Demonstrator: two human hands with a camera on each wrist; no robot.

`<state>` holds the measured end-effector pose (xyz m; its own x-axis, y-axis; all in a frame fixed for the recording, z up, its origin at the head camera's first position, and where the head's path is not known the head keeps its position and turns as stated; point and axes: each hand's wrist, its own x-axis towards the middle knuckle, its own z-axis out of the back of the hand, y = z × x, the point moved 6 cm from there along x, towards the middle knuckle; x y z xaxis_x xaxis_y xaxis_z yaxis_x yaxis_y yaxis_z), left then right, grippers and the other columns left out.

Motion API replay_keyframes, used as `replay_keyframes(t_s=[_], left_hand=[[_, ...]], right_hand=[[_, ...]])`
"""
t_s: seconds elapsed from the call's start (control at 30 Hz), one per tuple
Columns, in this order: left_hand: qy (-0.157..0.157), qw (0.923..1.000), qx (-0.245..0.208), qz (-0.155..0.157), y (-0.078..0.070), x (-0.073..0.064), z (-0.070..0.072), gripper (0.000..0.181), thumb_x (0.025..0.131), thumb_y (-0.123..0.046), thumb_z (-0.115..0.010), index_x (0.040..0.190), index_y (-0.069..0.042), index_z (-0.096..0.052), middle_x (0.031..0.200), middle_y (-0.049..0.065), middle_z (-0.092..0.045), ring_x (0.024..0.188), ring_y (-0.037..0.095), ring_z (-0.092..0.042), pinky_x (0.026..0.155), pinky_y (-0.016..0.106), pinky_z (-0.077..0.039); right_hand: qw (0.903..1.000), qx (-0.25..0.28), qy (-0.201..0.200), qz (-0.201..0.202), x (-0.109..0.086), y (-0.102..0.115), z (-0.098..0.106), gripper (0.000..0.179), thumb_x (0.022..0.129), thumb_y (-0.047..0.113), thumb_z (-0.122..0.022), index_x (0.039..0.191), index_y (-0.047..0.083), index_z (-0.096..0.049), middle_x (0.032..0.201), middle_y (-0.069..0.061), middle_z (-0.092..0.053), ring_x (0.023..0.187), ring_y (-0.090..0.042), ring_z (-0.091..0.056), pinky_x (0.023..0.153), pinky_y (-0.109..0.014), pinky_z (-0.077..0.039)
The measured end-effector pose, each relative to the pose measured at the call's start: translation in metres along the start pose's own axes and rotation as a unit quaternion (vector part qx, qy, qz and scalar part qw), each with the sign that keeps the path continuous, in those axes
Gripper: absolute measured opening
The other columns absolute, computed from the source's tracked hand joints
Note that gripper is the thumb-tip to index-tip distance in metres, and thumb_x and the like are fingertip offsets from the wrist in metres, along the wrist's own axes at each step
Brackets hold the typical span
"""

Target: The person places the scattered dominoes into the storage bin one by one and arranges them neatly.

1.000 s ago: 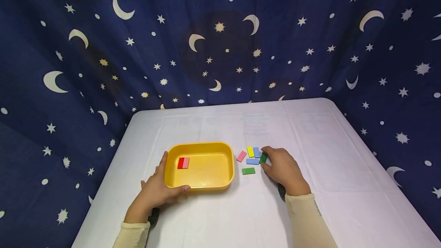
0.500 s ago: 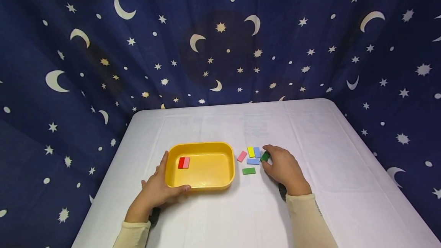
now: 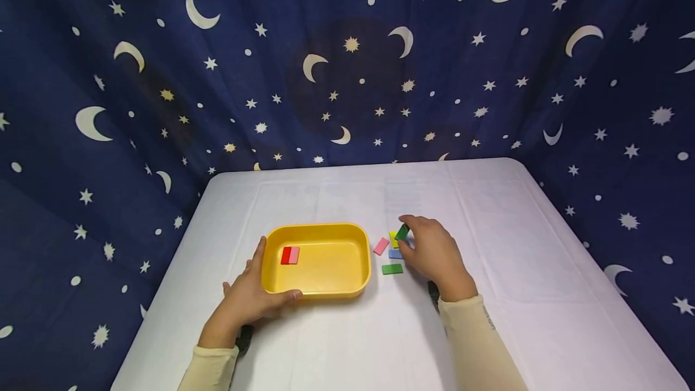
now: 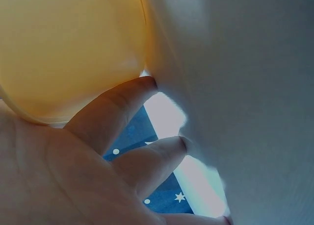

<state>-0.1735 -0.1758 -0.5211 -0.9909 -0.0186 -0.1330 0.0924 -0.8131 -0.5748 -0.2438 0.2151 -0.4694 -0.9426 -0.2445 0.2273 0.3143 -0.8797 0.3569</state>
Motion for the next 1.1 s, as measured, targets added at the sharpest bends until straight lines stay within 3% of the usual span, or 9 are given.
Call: replay_keyframes(t_s=[0.37, 0.73, 0.9, 1.1], left_hand=[[-0.008, 0.9999, -0.006, 0.004, 0.006, 0.0, 0.003, 0.157, 0.051, -0.097, -0.076, 0.17, -0.037, 0.007, 0.159, 0.015, -0.05, 0.155, 0.044, -0.028, 0.106, 0.09, -0.003], [-0.011, 0.9999, -0.003, -0.001, 0.001, 0.0, 0.006, 0.157, 0.053, -0.096, -0.076, 0.171, -0.031, 0.004, 0.158, 0.013, -0.052, 0.153, 0.047, -0.03, 0.103, 0.091, -0.004], [-0.014, 0.9999, -0.003, -0.002, -0.002, 0.001, 0.007, 0.156, 0.055, -0.093, -0.078, 0.171, -0.03, 0.004, 0.158, 0.011, -0.052, 0.153, 0.048, -0.03, 0.103, 0.091, -0.004], [-0.016, 0.9999, 0.006, 0.0, 0.001, 0.001, 0.002, 0.155, 0.055, -0.093, -0.078, 0.171, -0.03, 0.002, 0.155, 0.009, -0.055, 0.153, 0.049, -0.032, 0.103, 0.092, -0.005]], right_hand=[[0.9954, 0.03, -0.03, 0.086, 0.039, 0.077, 0.009, 0.054, 0.093, 0.029, -0.079, 0.142, 0.012, -0.064, 0.135, -0.01, -0.07, 0.124, -0.036, -0.063, 0.104, -0.057, -0.051], [0.9827, 0.052, -0.021, 0.177, 0.071, 0.143, -0.01, 0.05, 0.094, 0.03, -0.081, 0.139, 0.013, -0.067, 0.132, -0.003, -0.071, 0.122, -0.027, -0.065, 0.107, -0.047, -0.051], [0.9783, 0.053, 0.006, 0.2, 0.078, 0.165, -0.025, 0.051, 0.093, 0.026, -0.083, 0.14, 0.015, -0.066, 0.129, -0.001, -0.072, 0.118, -0.024, -0.066, 0.105, -0.044, -0.053], [0.9782, 0.055, 0.032, 0.198, 0.077, 0.176, -0.042, 0.049, 0.093, 0.026, -0.083, 0.139, 0.016, -0.068, 0.128, 0.001, -0.072, 0.117, -0.02, -0.066, 0.105, -0.042, -0.054]])
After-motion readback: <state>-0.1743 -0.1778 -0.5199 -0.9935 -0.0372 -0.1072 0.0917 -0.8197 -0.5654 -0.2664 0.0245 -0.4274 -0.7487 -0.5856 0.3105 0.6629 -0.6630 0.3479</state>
